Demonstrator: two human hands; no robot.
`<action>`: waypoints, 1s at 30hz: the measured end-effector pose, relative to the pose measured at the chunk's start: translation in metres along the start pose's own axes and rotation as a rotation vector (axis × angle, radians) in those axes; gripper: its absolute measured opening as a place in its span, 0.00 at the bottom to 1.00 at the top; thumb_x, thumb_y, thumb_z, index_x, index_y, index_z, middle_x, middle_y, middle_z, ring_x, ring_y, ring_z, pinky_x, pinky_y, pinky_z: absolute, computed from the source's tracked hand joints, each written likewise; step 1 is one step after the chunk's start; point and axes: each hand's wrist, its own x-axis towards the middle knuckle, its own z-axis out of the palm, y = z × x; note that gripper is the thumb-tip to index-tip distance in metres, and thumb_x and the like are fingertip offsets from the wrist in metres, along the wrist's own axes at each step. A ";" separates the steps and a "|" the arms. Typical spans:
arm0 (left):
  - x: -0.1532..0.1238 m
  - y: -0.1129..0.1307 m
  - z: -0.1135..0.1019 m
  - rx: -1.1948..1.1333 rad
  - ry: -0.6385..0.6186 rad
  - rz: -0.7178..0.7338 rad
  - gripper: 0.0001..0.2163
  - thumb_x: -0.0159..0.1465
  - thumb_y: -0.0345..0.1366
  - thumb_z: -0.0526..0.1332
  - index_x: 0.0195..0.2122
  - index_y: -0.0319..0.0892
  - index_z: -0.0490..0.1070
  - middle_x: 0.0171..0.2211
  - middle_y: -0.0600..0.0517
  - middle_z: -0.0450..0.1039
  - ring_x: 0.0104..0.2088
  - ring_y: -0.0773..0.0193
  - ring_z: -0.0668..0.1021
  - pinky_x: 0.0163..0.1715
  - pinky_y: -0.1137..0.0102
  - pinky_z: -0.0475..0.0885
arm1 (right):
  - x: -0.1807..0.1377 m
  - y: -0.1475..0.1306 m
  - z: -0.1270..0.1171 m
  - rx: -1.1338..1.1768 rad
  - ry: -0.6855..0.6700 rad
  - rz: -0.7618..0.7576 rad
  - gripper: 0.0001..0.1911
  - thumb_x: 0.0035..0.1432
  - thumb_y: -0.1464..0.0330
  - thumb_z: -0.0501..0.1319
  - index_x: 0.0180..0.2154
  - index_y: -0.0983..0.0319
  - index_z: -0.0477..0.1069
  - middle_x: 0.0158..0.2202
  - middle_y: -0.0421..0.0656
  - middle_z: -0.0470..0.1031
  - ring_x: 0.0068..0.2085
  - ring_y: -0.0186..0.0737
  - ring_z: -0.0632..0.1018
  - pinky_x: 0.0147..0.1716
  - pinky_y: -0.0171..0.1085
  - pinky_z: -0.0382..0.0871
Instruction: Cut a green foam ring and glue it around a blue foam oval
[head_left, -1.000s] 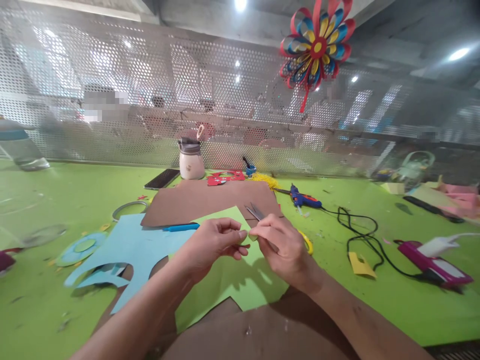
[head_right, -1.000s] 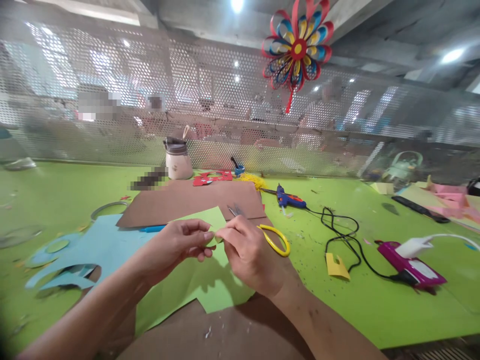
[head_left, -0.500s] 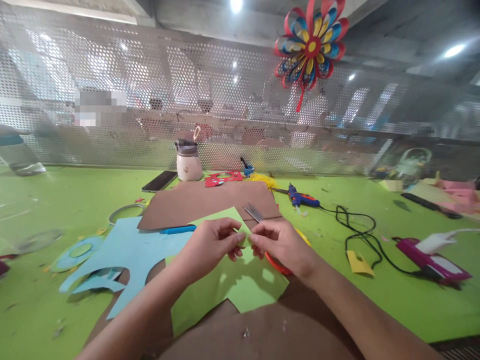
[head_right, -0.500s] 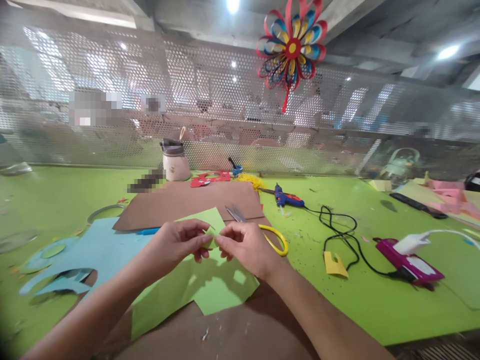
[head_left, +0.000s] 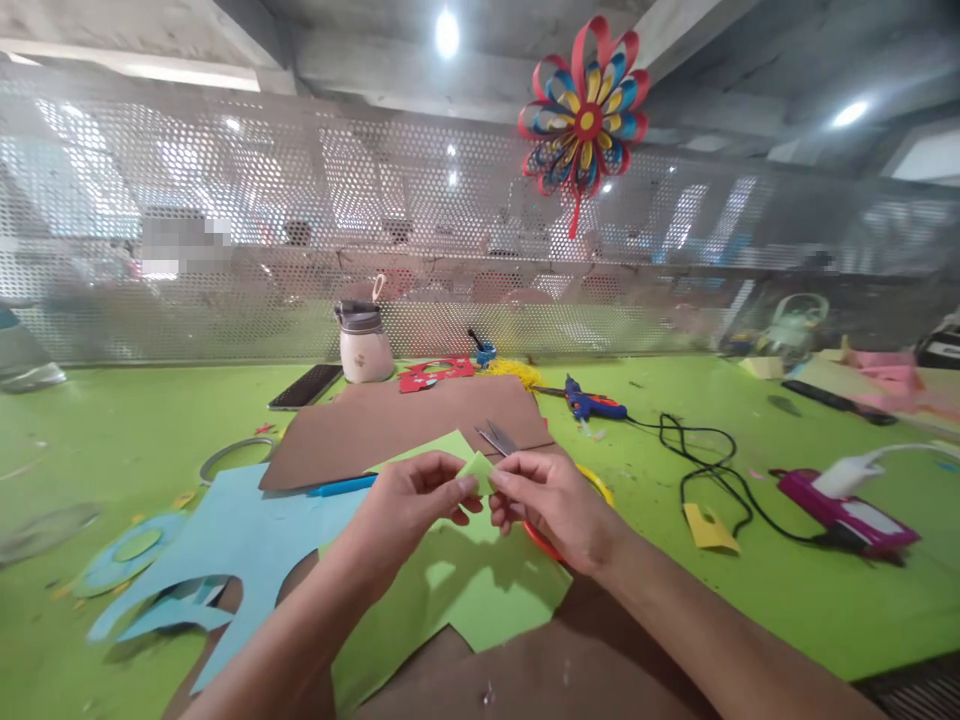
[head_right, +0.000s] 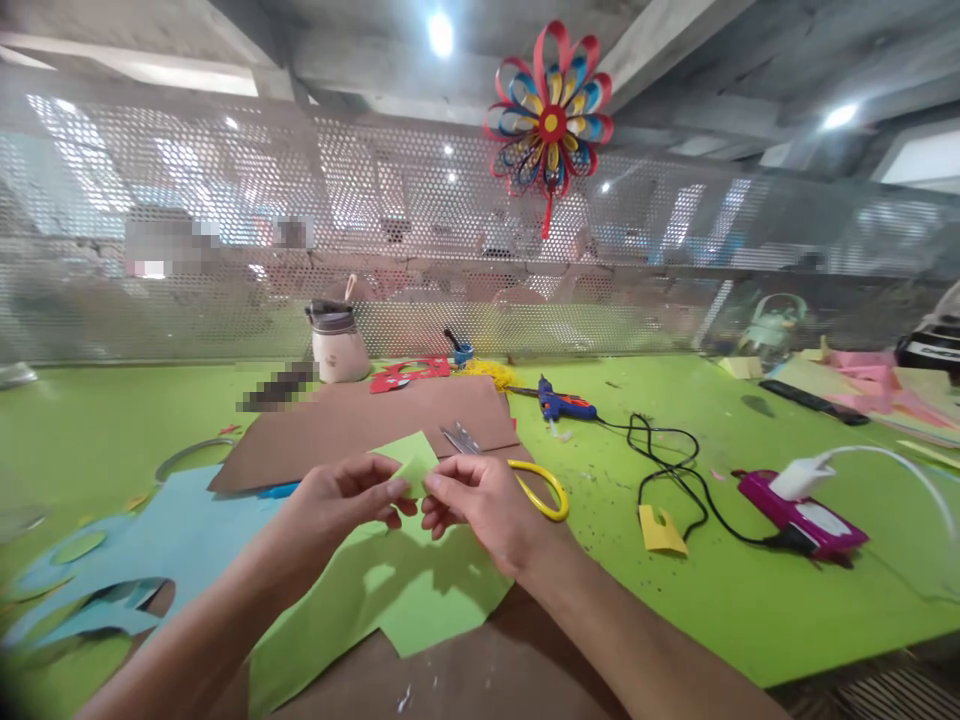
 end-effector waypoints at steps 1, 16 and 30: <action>0.000 -0.001 0.000 -0.014 0.002 -0.001 0.07 0.56 0.38 0.63 0.29 0.39 0.74 0.26 0.51 0.74 0.28 0.65 0.74 0.30 0.71 0.69 | 0.000 0.000 0.001 0.006 0.001 -0.005 0.08 0.52 0.65 0.65 0.29 0.65 0.73 0.22 0.39 0.73 0.23 0.32 0.73 0.25 0.35 0.67; 0.000 -0.004 0.003 0.469 0.163 0.171 0.12 0.56 0.43 0.61 0.23 0.40 0.72 0.20 0.54 0.69 0.23 0.66 0.70 0.22 0.73 0.62 | 0.001 0.007 -0.001 -0.061 0.020 -0.060 0.09 0.54 0.63 0.63 0.30 0.64 0.74 0.22 0.38 0.72 0.24 0.33 0.72 0.26 0.35 0.68; 0.000 -0.002 -0.002 -0.085 -0.017 -0.050 0.13 0.59 0.41 0.59 0.29 0.36 0.76 0.27 0.45 0.77 0.31 0.60 0.77 0.35 0.65 0.71 | -0.001 0.006 -0.001 -0.208 0.025 -0.107 0.11 0.57 0.61 0.61 0.30 0.63 0.73 0.23 0.38 0.71 0.25 0.33 0.72 0.27 0.36 0.68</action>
